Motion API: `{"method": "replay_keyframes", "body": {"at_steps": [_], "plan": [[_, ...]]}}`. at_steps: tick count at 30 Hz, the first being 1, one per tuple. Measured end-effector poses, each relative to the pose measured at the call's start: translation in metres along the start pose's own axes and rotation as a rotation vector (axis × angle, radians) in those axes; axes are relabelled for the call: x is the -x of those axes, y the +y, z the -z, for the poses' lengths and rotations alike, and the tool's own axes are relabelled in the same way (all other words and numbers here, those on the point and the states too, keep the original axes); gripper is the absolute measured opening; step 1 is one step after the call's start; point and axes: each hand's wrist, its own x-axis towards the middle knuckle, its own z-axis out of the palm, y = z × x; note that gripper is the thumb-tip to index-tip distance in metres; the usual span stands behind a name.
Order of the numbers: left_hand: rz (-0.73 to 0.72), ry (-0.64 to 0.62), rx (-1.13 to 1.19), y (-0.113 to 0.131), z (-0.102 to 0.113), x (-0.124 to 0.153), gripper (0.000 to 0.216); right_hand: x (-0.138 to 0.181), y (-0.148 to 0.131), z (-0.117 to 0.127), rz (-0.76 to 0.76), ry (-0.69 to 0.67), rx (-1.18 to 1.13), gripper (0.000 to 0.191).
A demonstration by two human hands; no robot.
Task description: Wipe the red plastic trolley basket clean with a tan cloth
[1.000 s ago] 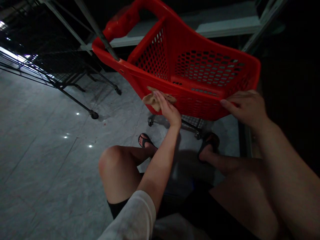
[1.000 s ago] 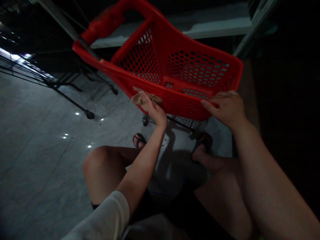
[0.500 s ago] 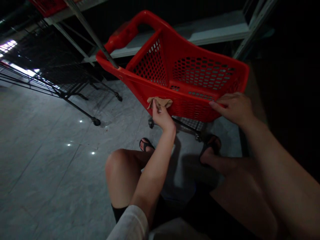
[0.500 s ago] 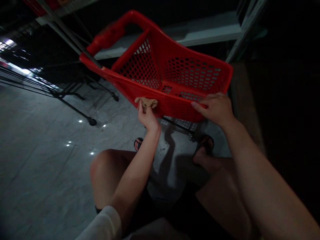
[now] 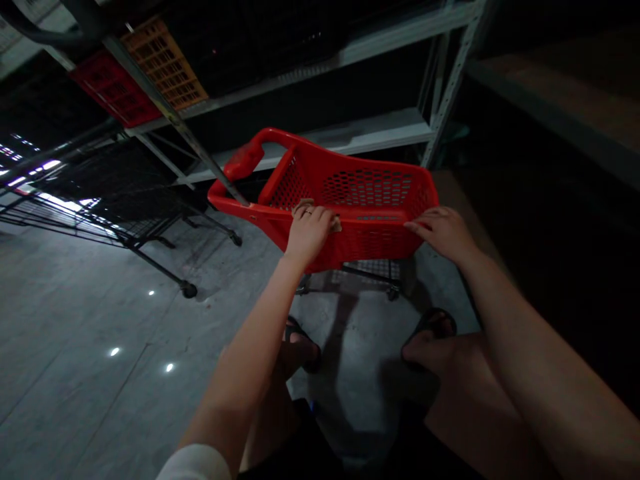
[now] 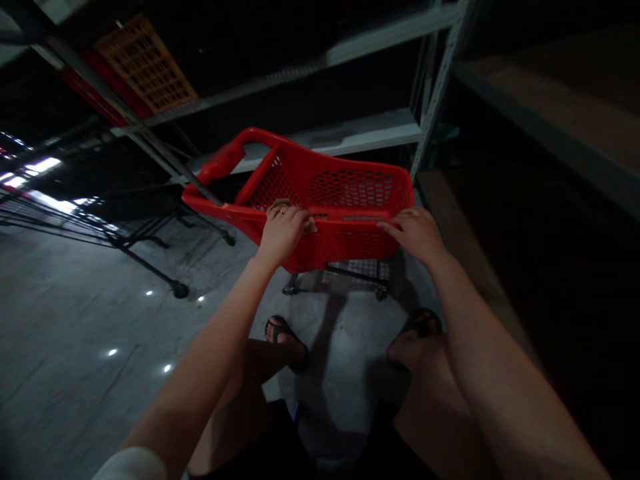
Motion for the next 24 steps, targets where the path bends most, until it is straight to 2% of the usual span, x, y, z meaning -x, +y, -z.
{"method": "replay_keyframes", "body": {"at_steps": [3, 6, 8, 10, 13, 17, 21, 24], "plan": [[-0.103, -0.034, -0.103, 0.030, -0.015, -0.003, 0.034, 0.008, -0.019, 0.000, -0.031, 0.089, -0.027, 0.046], [-0.168, -0.054, -0.107, 0.055, -0.024, -0.013, 0.041, 0.011, -0.050, -0.007, 0.024, 0.104, -0.083, 0.052], [-0.194, -0.077, -0.133, 0.064, -0.025, -0.022, 0.041, 0.007, -0.067, -0.015, 0.005, 0.121, -0.132, 0.052], [-0.207, -0.113, -0.191, 0.066, -0.020, -0.027, 0.038, 0.001, -0.073, -0.020, -0.062, 0.153, -0.180, 0.052], [-0.213, -0.186, -0.296, 0.054, 0.000, -0.025, 0.034, -0.006, -0.060, -0.021, -0.112, 0.160, -0.211, 0.056], [-0.230, -0.238, -0.404, 0.025, 0.045, -0.003, 0.031, -0.004, -0.038, -0.016, -0.067, 0.156, -0.185, 0.059], [-0.251, -0.173, -0.480, 0.007, 0.088, 0.033, 0.035, 0.007, -0.030, -0.012, -0.031, 0.189, -0.134, 0.056], [-0.313, -0.110, -0.450, 0.000, 0.115, 0.063, 0.041, 0.012, -0.024, -0.010, -0.018, 0.169, 0.034, 0.046]]}}
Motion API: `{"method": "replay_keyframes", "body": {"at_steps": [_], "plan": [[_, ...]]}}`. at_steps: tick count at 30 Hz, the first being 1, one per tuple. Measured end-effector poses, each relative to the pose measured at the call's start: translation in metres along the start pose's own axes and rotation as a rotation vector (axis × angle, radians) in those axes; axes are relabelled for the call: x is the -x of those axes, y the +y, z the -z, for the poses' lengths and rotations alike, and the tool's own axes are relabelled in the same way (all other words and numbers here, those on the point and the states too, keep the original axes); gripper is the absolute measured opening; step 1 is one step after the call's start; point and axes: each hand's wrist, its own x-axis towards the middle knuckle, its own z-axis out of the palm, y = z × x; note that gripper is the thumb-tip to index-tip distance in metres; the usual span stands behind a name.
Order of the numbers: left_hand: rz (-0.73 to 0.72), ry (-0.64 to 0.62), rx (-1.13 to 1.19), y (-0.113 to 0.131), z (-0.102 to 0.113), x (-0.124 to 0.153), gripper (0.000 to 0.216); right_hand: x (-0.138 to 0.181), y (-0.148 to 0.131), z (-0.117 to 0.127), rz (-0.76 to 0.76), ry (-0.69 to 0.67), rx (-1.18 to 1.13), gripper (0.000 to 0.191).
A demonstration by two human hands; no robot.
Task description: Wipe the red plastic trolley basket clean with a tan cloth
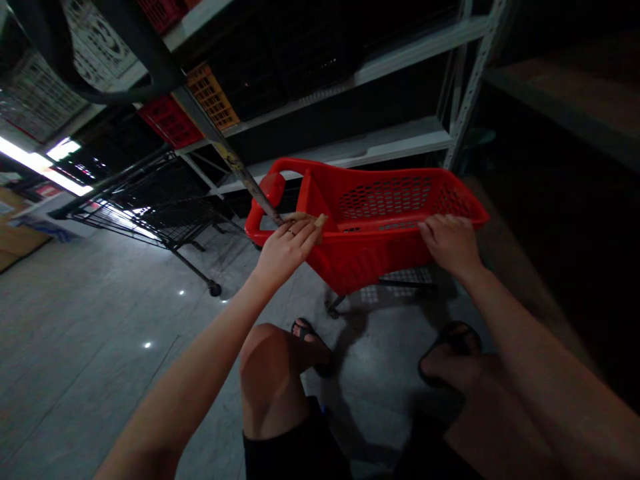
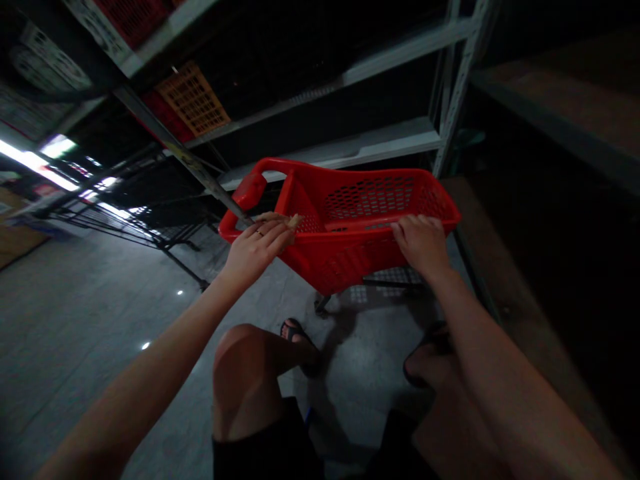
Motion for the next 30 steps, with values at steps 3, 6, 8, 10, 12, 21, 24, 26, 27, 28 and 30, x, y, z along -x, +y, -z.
{"method": "replay_keyframes", "body": {"at_steps": [3, 6, 8, 10, 12, 21, 24, 26, 27, 28, 30], "plan": [[-0.113, 0.036, 0.024, -0.013, 0.017, 0.038, 0.039, -0.002, 0.011, -0.002, -0.009, -0.052, 0.105, 0.032], [-0.127, 0.028, 0.097, -0.034, 0.027, 0.074, 0.037, -0.009, 0.022, -0.005, -0.035, -0.033, 0.065, 0.023], [-0.010, 0.044, 0.168, -0.044, 0.026, 0.088, 0.035, -0.013, 0.026, -0.005, -0.066, 0.003, 0.023, 0.021], [0.152, 0.105, 0.210, -0.047, 0.017, 0.090, 0.032, -0.013, 0.027, -0.003, -0.088, 0.033, 0.009, 0.021], [0.255, 0.164, 0.230, -0.038, 0.002, 0.080, 0.032, -0.010, 0.019, 0.001, -0.098, 0.058, 0.009, 0.023], [0.543, 0.411, 0.197, 0.051, -0.020, 0.026, 0.034, 0.012, -0.164, -0.007, 0.230, 0.019, -0.161, 0.038], [0.408, 0.331, 0.229, 0.060, 0.000, 0.024, 0.032, 0.009, -0.205, -0.004, 0.071, 0.119, -0.393, 0.047], [0.286, 0.278, 0.239, 0.058, 0.013, 0.024, 0.028, 0.010, -0.206, 0.001, -0.043, 0.179, -0.499, 0.053], [0.231, 0.258, 0.244, 0.055, 0.019, 0.026, 0.025, 0.011, -0.201, 0.005, -0.069, 0.188, -0.541, 0.053], [0.189, 0.244, 0.252, 0.052, 0.024, 0.029, 0.023, 0.013, -0.195, 0.008, -0.076, 0.181, -0.584, 0.052], [0.133, 0.240, 0.284, 0.044, 0.032, 0.038, 0.021, 0.017, -0.180, 0.014, -0.077, 0.152, -0.677, 0.046]]}}
